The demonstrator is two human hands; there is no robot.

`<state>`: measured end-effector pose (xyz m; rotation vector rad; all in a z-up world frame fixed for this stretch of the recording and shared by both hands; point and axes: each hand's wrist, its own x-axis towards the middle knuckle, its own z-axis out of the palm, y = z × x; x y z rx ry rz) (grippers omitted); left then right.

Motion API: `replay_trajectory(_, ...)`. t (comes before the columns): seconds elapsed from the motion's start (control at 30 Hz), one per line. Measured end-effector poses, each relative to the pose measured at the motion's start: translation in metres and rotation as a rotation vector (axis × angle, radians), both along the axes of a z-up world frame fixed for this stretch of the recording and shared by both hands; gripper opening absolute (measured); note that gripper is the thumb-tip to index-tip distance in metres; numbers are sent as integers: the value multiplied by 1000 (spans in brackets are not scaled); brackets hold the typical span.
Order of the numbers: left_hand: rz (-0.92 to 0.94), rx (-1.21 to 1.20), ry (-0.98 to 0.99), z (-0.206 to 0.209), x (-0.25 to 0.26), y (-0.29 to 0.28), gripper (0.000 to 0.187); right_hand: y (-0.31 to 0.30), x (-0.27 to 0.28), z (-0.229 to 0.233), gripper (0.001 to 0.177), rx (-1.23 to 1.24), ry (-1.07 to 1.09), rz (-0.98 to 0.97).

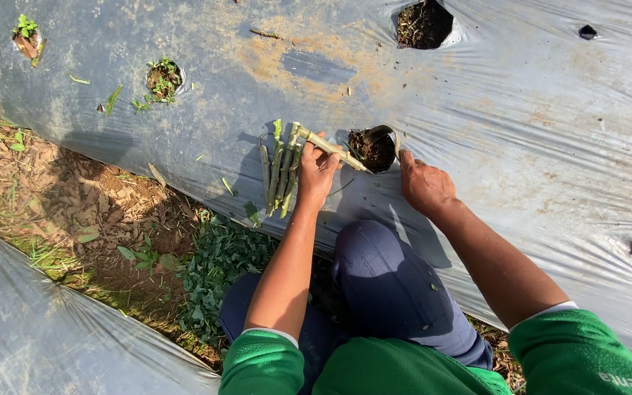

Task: The person kneels on a plastic-covered field and uses a curved sickle to clear weeds and dig holes in the soil. They then insert sugarcane cuttings into the prepared holes and pack the soil around them.

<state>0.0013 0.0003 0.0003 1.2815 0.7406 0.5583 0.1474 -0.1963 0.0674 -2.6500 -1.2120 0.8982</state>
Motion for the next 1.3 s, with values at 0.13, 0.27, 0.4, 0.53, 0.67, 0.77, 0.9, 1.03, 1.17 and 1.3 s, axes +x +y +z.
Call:
replay_trajectory(0.13, 8, 8, 15, 1, -5, 4, 63, -8, -14, -14, 44, 2, 54, 18)
replay_trajectory(0.27, 37, -21, 30, -3, -5, 8, 66, -19, -8, 11, 41, -22, -22, 54)
replay_trajectory(0.4, 70, -54, 26, 6, -1, 1, 76, -9, 2, 25, 49, -42, -59, -9)
replay_trajectory(0.53, 121, -88, 40, -4, -6, 4, 84, 1, -2, -8, 50, -77, -50, -13)
replay_trajectory(0.67, 158, -121, 48, -5, -10, 6, 91, -6, -14, 11, 53, -104, 33, -20)
replay_trajectory(0.77, 164, -137, 51, -5, -7, 10, 90, -7, -10, 34, 47, -76, 34, -28)
replay_trajectory(0.9, 231, -159, 63, 4, -2, -1, 89, 3, -5, 41, 38, -27, 31, -62)
replay_trajectory(1.03, 238, -170, 21, 26, -1, -8, 80, 14, -8, 6, 36, -9, 24, -60)
replay_trajectory(1.17, 128, -148, -30, 26, -9, -1, 26, 3, -21, 15, 40, -15, 74, -5)
replay_trajectory(1.3, 62, -326, -213, 18, -6, 5, 32, -11, -17, 35, 40, -44, 12, 31)
